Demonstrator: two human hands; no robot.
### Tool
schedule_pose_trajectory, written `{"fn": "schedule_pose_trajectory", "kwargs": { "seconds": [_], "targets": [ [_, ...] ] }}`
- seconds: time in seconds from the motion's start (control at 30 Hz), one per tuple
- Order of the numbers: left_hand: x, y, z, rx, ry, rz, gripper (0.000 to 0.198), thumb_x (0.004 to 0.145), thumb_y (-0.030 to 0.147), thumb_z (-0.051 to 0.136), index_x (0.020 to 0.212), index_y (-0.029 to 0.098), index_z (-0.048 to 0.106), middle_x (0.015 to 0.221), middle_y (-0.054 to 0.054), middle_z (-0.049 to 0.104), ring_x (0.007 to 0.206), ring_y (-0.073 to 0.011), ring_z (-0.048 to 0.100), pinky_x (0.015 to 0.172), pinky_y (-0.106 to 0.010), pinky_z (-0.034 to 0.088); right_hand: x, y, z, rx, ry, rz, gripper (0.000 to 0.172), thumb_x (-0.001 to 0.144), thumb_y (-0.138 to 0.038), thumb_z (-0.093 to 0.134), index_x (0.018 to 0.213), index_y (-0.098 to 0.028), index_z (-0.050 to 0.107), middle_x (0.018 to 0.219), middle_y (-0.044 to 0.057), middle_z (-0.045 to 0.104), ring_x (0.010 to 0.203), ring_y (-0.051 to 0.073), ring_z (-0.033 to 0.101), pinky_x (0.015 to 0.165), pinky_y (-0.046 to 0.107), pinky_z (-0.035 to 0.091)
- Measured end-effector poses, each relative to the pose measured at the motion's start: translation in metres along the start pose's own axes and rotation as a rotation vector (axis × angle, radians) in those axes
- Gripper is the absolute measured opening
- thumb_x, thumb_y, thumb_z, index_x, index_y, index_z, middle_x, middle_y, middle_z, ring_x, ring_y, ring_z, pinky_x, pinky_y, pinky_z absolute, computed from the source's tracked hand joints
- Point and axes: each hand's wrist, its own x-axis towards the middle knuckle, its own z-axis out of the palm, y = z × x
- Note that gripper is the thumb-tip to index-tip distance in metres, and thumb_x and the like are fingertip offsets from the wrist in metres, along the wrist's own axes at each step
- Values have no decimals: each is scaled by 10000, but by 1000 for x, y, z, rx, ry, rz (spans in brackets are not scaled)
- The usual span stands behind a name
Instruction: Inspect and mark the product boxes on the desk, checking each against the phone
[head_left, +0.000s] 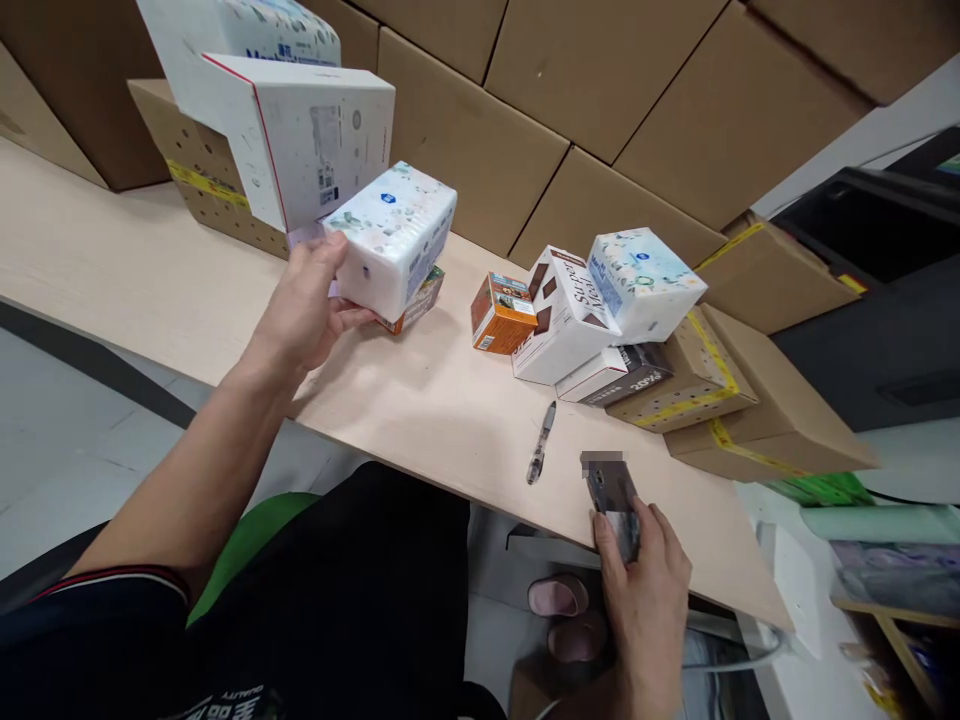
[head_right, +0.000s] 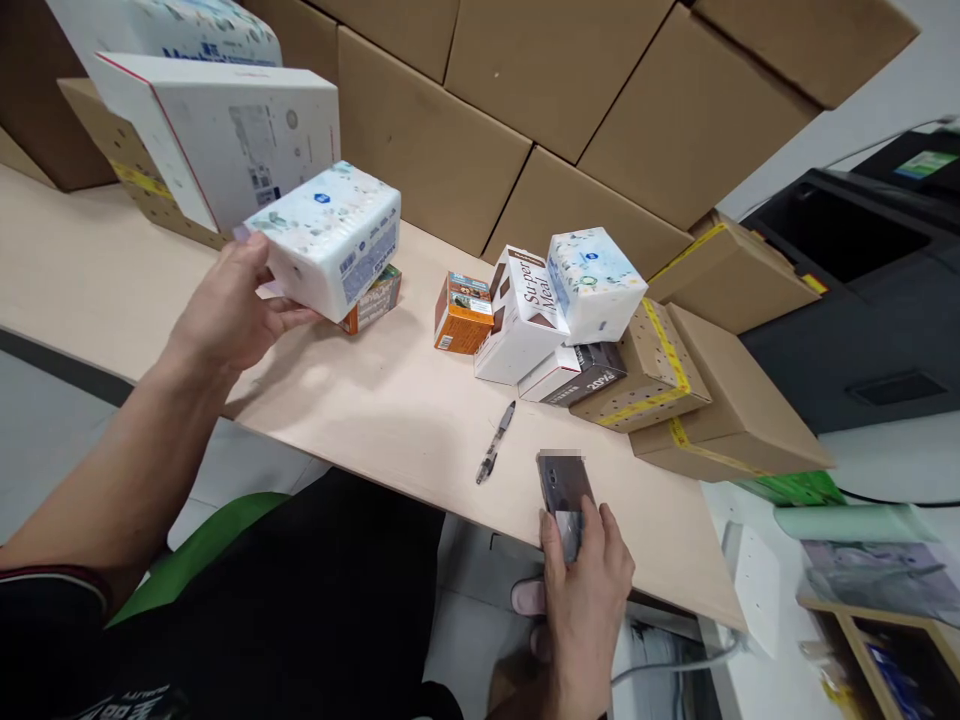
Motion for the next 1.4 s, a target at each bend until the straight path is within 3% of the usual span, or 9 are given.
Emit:
{"fn": "schedule_pose_trajectory", "kwargs": {
  "seconds": [0.07,0.2,0.3,0.53,0.67,0.87,1.03,1.23,1.4],
  "targets": [
    [-12,-2,4,172,46,197,523,1085,614,265,1498,292,265,1463,-121,507,1161,-229,615,706,-396,521,0,0,1,4,13,-2,926,893,-855,387,1363,-95,631,1463,302,574,1373,448,521,1128,657,401],
    [-43,6,20,535,479,487,340,1011,501,569,1188,211,553,1170,-51,631,994,-184,599,764,-419,525,0,-3,-1,10,12,7,892,901,-837,398,1373,-115,628,1474,286,570,1377,438,518,1130,651,401],
    [-49,12,30,618,261,523,197,997,419,567,934,240,621,908,7,684,841,-167,618,831,-442,559,0,-5,-3,5,8,13,912,900,-838,397,1380,-96,627,1482,299,563,1390,449,510,1127,661,406],
    [-37,23,63,745,-124,491,322,976,368,546,1196,180,687,1152,-90,725,1076,-262,677,995,-461,563,17,2,8,4,131,-46,747,961,-698,460,1342,-85,649,1409,299,622,1335,419,570,1097,630,450],
    [-8,26,108,880,-407,468,731,882,362,685,1552,203,441,1478,-185,526,1375,-410,501,1132,-598,439,29,3,16,-41,257,-143,587,989,-562,526,1256,-66,694,1315,298,691,1248,409,646,1047,609,499],
    [65,4,151,846,-538,147,1255,627,351,844,1666,216,153,1605,-252,308,1494,-475,362,1124,-607,436,11,-30,28,173,581,-180,254,984,-355,613,1062,-156,750,973,151,798,892,290,759,864,471,594],
    [55,-1,141,777,-529,52,1231,604,405,827,1645,196,205,1468,-218,457,1271,-399,608,1053,-537,518,4,-49,48,317,366,-273,223,990,-351,605,980,-184,752,892,96,808,782,214,768,744,353,637],
    [-36,5,95,754,-529,222,1292,650,575,859,1675,261,140,1408,-198,468,1297,-431,598,1043,-545,539,5,-47,53,327,366,-274,175,983,-299,626,1013,-179,749,911,101,807,816,211,768,771,354,634],
    [-88,-7,65,456,-527,291,1369,715,457,885,1685,313,-71,1514,-207,409,1386,-385,555,1059,-511,561,-4,-93,48,452,355,-353,221,975,-236,630,1188,-207,680,953,78,765,799,184,719,722,321,597]
  ]
}}
